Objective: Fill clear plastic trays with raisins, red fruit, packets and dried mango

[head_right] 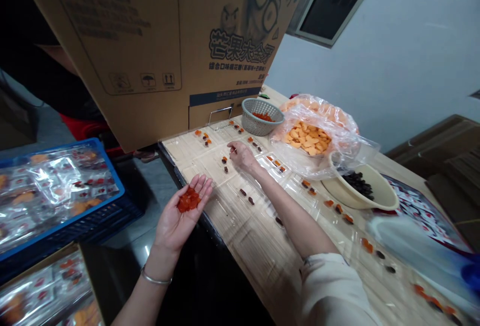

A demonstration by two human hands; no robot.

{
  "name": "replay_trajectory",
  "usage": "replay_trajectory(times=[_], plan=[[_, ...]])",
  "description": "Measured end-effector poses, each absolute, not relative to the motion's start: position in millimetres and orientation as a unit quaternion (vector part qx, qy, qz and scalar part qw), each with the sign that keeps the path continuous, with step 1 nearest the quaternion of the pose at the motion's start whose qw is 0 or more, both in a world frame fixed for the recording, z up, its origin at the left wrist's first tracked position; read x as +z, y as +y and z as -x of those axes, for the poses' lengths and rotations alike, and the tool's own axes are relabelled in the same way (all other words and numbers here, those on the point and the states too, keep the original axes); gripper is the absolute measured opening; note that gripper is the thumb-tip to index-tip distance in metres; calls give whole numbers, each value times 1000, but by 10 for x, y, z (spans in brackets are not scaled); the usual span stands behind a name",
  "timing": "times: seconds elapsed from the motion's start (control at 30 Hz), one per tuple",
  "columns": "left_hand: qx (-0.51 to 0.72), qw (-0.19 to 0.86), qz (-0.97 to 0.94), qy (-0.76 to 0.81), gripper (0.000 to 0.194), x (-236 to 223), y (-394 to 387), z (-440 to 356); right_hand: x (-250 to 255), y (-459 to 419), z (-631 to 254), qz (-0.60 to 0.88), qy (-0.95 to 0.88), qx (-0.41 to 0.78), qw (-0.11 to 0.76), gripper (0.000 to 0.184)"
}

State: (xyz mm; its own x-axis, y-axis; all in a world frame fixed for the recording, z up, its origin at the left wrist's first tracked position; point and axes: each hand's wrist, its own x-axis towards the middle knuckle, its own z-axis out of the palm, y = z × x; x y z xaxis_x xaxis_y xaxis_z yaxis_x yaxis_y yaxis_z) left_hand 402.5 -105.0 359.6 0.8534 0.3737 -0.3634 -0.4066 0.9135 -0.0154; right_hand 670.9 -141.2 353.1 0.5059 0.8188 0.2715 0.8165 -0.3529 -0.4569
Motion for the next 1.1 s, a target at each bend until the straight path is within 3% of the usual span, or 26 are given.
replay_trajectory(times=[0.17,0.27,0.4,0.5,0.67,0.8,0.93,1.1], plan=[[214,960,45,172,47,3604,-1068,-4054,3644,-1534,-6595,833,-488,29,260,18],[212,963,40,163,46,3638,-1109,-4095,3817,-1640,-6340,812,-501,51,295,10],[209,964,17,162,42,3690,-1166,-4160,4094,-1868,-5782,693,-601,128,377,20],[208,961,17,179,40,3748,-1229,-4203,4122,-2062,-5394,633,-671,128,364,17],[177,964,39,195,39,3832,-1396,-4222,3979,-2362,-5183,662,-662,26,351,23],[157,964,39,211,39,3850,-1526,-4233,3992,-2568,-5262,654,-664,59,356,24],[146,973,12,178,38,3851,-1623,-4294,4004,-2692,-5357,692,-536,148,461,14],[133,976,22,172,35,3824,-1706,-4355,4021,-2786,-5524,670,-366,255,594,32]])
